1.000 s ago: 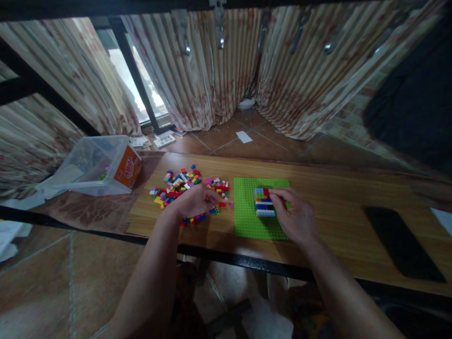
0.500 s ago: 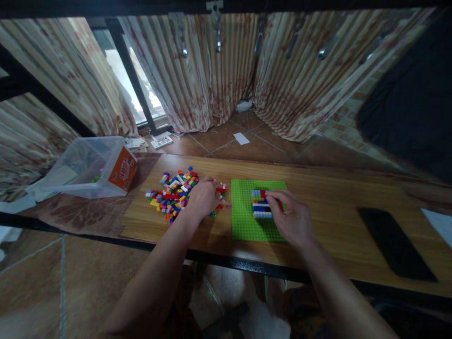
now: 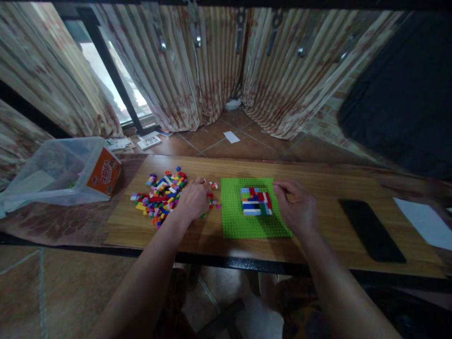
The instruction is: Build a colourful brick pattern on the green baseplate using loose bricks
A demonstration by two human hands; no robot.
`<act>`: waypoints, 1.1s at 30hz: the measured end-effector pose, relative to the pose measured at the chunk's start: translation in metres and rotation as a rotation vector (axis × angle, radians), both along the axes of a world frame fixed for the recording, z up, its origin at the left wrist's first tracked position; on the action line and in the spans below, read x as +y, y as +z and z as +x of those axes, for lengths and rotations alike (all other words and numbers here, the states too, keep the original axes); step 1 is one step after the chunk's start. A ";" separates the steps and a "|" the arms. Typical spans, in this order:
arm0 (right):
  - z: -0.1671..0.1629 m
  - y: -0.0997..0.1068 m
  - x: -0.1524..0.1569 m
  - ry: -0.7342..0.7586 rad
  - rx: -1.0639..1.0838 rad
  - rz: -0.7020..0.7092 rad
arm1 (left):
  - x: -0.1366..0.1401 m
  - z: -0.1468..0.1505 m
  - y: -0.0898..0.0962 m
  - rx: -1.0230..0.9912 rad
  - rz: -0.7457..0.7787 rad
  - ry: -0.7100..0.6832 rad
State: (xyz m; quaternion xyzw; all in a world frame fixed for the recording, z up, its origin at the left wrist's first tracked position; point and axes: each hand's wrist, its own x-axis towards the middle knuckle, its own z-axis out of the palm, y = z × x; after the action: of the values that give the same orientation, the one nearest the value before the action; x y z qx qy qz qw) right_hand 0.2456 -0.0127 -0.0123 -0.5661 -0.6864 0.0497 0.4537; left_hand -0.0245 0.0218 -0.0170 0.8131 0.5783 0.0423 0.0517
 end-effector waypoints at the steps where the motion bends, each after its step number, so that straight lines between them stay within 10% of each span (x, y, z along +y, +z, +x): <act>1: 0.000 0.001 0.000 -0.001 0.001 0.002 | 0.000 0.000 0.001 0.005 0.003 -0.013; 33: -0.007 0.002 -0.004 0.123 0.051 -0.085 | -0.018 0.046 0.005 -0.665 -0.191 -0.251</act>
State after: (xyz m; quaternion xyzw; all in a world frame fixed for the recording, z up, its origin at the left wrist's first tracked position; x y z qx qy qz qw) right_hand 0.2388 -0.0163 -0.0104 -0.5402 -0.7055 0.1209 0.4426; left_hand 0.0214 0.0035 -0.0121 0.8110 0.4272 0.2433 0.3172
